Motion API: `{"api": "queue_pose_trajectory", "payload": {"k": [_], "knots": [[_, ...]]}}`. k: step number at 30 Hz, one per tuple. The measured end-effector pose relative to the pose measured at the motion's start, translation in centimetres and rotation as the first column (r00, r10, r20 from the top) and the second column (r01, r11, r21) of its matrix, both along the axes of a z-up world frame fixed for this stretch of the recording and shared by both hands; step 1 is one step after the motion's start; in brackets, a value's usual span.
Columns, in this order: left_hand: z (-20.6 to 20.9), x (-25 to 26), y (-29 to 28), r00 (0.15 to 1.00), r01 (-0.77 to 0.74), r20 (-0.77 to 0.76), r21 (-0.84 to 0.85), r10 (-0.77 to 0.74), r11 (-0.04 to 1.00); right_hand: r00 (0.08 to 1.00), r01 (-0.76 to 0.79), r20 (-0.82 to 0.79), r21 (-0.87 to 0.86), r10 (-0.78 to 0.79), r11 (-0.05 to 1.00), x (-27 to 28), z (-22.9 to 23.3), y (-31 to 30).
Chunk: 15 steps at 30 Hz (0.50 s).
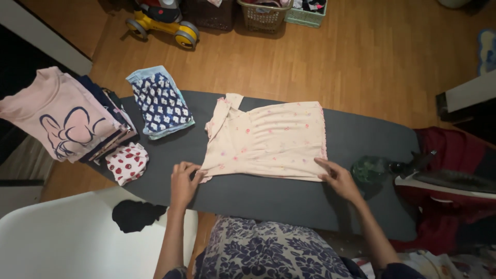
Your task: Folding several pieces of baby and toddler clothing on an ironing board.
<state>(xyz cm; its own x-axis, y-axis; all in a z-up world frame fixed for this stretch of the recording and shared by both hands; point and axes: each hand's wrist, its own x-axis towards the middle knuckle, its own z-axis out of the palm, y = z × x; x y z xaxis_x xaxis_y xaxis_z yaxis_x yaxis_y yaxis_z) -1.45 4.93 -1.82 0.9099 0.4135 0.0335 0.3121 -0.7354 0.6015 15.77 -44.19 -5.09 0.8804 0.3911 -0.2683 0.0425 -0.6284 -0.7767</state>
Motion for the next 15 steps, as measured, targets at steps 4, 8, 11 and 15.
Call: {"api": "queue_pose_trajectory", "payload": {"k": [4, 8, 11, 15], "knots": [[1.9, 0.7, -1.3, 1.0, 0.011, -0.015, -0.006, -0.011, 1.0, 0.995, 0.099, -0.027, 0.005, -0.099, 0.995, -0.3, 0.0, 0.7], [4.1, 1.7, -5.1, 0.981, -0.045, 0.191, 0.022, 0.04, 0.999, 0.924, 0.15, 0.352, 0.029, -0.151, 0.988, 0.9, -1.2, 2.1], [1.1, 3.0, -7.9, 0.936, 0.092, 0.327, 0.127, -0.129, 0.988, 0.829, 0.215, 0.541, -0.076, -0.141, 0.974, 1.7, 2.5, 5.6], [0.9, 7.3, -9.5, 0.877, 0.329, 0.312, 0.166, -0.366, 0.93, 0.82, 0.172, 0.573, -0.257, 0.006, 0.951, 4.0, 1.9, 6.4]]}}
